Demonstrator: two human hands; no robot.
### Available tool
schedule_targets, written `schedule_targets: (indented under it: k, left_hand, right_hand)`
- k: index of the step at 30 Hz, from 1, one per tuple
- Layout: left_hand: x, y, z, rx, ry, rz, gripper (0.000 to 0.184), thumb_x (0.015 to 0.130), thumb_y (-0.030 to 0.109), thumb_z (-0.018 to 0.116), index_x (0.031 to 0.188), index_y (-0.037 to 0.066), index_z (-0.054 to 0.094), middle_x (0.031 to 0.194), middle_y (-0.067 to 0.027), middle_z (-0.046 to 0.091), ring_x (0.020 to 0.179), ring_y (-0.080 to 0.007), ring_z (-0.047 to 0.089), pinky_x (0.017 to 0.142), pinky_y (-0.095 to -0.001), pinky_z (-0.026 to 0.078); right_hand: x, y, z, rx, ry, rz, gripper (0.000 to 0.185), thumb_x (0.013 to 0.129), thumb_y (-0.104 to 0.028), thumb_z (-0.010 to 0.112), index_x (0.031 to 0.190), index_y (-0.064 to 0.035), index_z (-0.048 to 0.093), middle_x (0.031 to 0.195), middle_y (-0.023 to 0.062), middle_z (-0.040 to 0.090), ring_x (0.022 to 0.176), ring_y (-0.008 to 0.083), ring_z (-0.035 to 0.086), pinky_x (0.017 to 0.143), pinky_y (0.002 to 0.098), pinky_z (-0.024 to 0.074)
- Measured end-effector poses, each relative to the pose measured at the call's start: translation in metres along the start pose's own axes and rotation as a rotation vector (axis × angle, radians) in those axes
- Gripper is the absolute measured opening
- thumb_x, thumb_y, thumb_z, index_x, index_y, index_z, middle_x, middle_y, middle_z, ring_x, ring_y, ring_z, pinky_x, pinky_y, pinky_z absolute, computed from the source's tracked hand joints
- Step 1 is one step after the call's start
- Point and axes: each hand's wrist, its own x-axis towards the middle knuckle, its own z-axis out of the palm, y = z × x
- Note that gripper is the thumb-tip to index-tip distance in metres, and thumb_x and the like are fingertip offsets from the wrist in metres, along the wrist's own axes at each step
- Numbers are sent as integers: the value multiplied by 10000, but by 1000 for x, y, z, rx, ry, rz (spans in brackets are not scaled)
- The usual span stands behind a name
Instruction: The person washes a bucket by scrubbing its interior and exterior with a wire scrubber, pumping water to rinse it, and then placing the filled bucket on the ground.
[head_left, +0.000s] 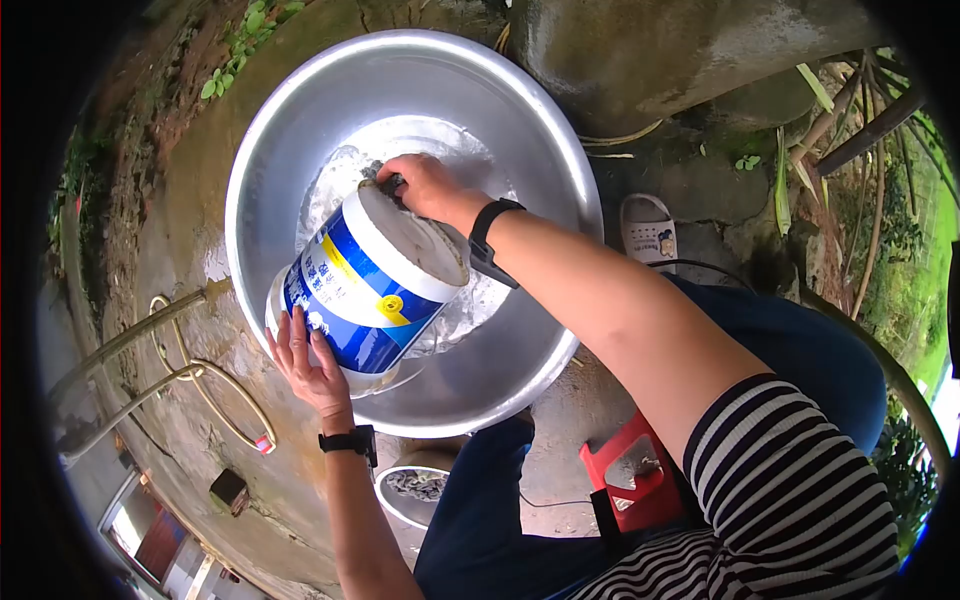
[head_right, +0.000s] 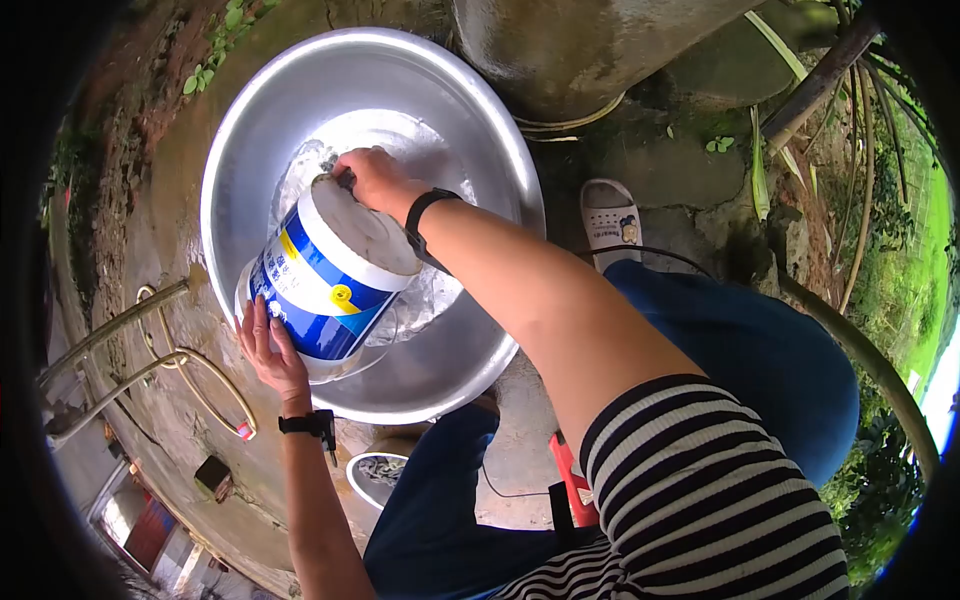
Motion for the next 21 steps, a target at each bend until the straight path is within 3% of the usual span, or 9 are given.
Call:
schedule_targets:
  k: [1,3,5,7,11,13,16,20,21]
  left_hand:
    - [-3,0,1,-3,-13,0,379,1019,266,521,1369,154,614,1390,-118,576,1349,-341,456,1198,-474,262]
    - [-4,-1,3,38,12,-9,382,1026,259,504,1378,151,605,1396,-117,572,1350,-341,454,1201,-475,254]
    - [-3,2,4,35,3,-50,378,1030,257,495,1380,162,605,1400,-109,570,1357,-341,447,1197,-472,264]
    - [-7,5,2,32,-2,-96,375,1035,255,486,1381,173,604,1405,-100,568,1364,-342,440,1194,-469,273]
    - [-12,2,5,35,19,-78,336,1032,236,494,1328,225,654,1409,-52,567,1421,-363,371,1170,-467,332]
    - [-10,4,3,54,-12,-83,334,1031,230,490,1321,220,657,1391,-59,579,1417,-360,375,1174,-465,328]
    - [-9,4,3,87,11,-54,335,1032,230,482,1314,214,662,1377,-78,586,1401,-351,394,1181,-458,316]
    - [-8,9,6,100,43,-52,342,1033,231,480,1325,212,657,1378,-89,582,1379,-357,411,1181,-458,312]
    - [-6,11,6,107,57,-80,344,1032,230,482,1330,210,654,1379,-89,580,1374,-361,413,1179,-458,313]
  right_hand:
    - [-3,10,12,17,2,-58,186,809,-55,619,959,-104,718,1029,139,718,1009,341,672,885,407,536]
    - [-22,37,13,-237,-294,99,192,801,-22,607,935,-100,721,1039,132,716,981,325,682,857,398,548]
    - [-51,46,5,-278,-251,17,171,793,-45,615,912,-99,725,1009,125,720,953,315,693,822,399,557]
    - [-64,45,-4,-304,-525,145,183,797,-76,624,943,-84,735,1025,145,723,964,333,697,804,419,560]
    - [-86,4,-24,-439,-963,378,354,717,-88,708,1050,29,723,1064,219,709,968,378,699,772,453,540]
    - [-86,-30,-43,-391,-1033,372,361,717,-106,746,1041,53,720,1044,230,713,954,362,705,764,462,542]
    - [-69,-49,-61,-145,-848,498,306,722,-69,731,999,60,725,925,197,734,841,301,703,721,452,517]
    - [-37,-53,-68,-80,-632,541,243,779,-64,766,994,44,733,944,178,724,819,252,698,688,405,545]
    - [-30,-34,-61,145,-463,651,223,795,-60,752,997,34,732,946,160,722,818,248,696,693,398,551]
